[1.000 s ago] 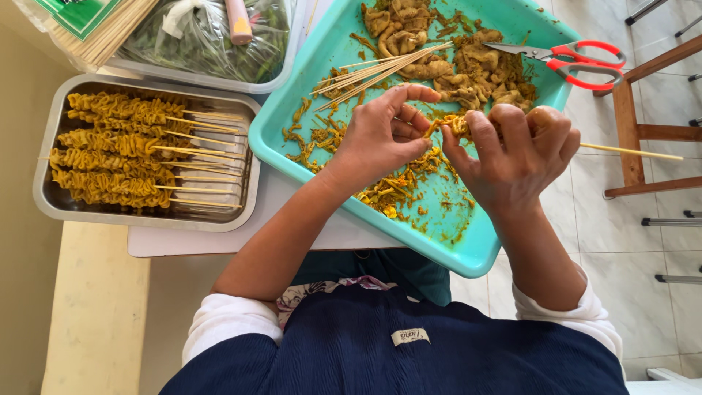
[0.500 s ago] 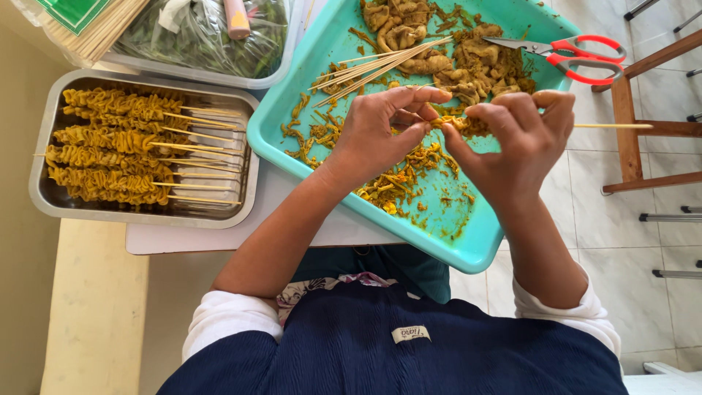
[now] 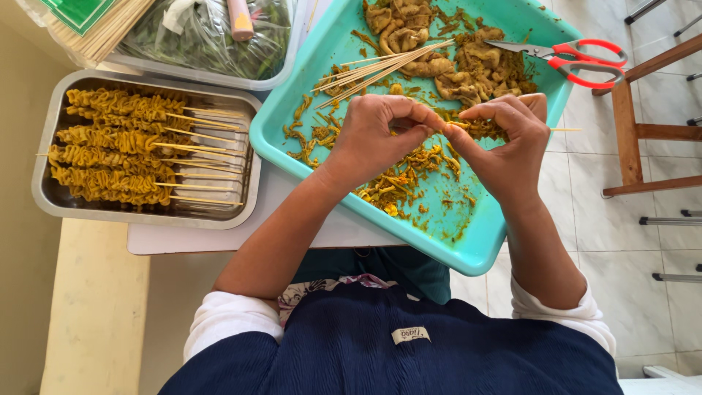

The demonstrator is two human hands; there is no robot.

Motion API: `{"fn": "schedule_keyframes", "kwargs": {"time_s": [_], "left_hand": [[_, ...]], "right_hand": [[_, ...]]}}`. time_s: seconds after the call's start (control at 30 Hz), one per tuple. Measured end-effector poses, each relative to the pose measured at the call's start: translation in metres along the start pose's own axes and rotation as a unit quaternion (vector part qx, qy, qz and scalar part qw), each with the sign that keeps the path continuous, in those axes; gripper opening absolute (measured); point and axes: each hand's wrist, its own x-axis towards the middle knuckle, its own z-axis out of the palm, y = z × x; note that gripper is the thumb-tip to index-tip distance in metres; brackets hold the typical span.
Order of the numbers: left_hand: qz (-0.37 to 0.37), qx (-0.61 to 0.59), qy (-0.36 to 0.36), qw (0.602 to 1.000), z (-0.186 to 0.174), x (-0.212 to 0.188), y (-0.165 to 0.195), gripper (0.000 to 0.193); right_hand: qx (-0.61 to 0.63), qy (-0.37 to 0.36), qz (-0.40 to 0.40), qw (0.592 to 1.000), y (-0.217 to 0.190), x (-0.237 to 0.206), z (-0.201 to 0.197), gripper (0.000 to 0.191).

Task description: The person threads seasoned meat onto wooden skewers, arranging them in a metal tray. They also use scissors to cut larger pieces of meat into smaller portions before skewering.

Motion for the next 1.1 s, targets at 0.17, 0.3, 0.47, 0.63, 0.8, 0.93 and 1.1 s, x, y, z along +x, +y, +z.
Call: {"fn": "schedule_keyframes", "kwargs": {"time_s": [0.17,0.3,0.47,0.63,0.8,0.93,1.1], "left_hand": [[0.02,0.007,0.015,1.0,0.0,-0.001,-0.001,0.012],[0.026,0.015,0.013,0.999,0.0,-0.001,-0.004,0.014],[0.093,0.064,-0.004,0.994,-0.002,0.001,-0.007,0.016],[0.108,0.048,-0.024,0.993,-0.004,0.002,-0.006,0.021],[0.097,0.038,-0.02,0.994,-0.003,0.001,-0.004,0.019],[0.085,0.022,-0.014,0.996,-0.004,0.001,-0.003,0.018],[0.088,0.013,-0.006,0.996,-0.004,0.0,-0.004,0.019]], "right_hand": [[-0.001,-0.004,0.009,1.0,0.0,0.0,0.001,0.023],[0.017,-0.011,0.018,1.0,0.0,-0.001,0.001,0.023],[0.066,-0.044,0.051,0.996,0.004,0.0,0.0,0.022],[0.147,-0.077,0.119,0.979,0.009,0.001,0.0,0.021],[0.127,-0.075,0.102,0.984,0.011,0.0,0.0,0.02],[0.131,-0.069,0.102,0.984,0.011,0.001,0.0,0.02],[0.132,-0.076,0.11,0.982,0.01,0.001,0.001,0.02]]}}
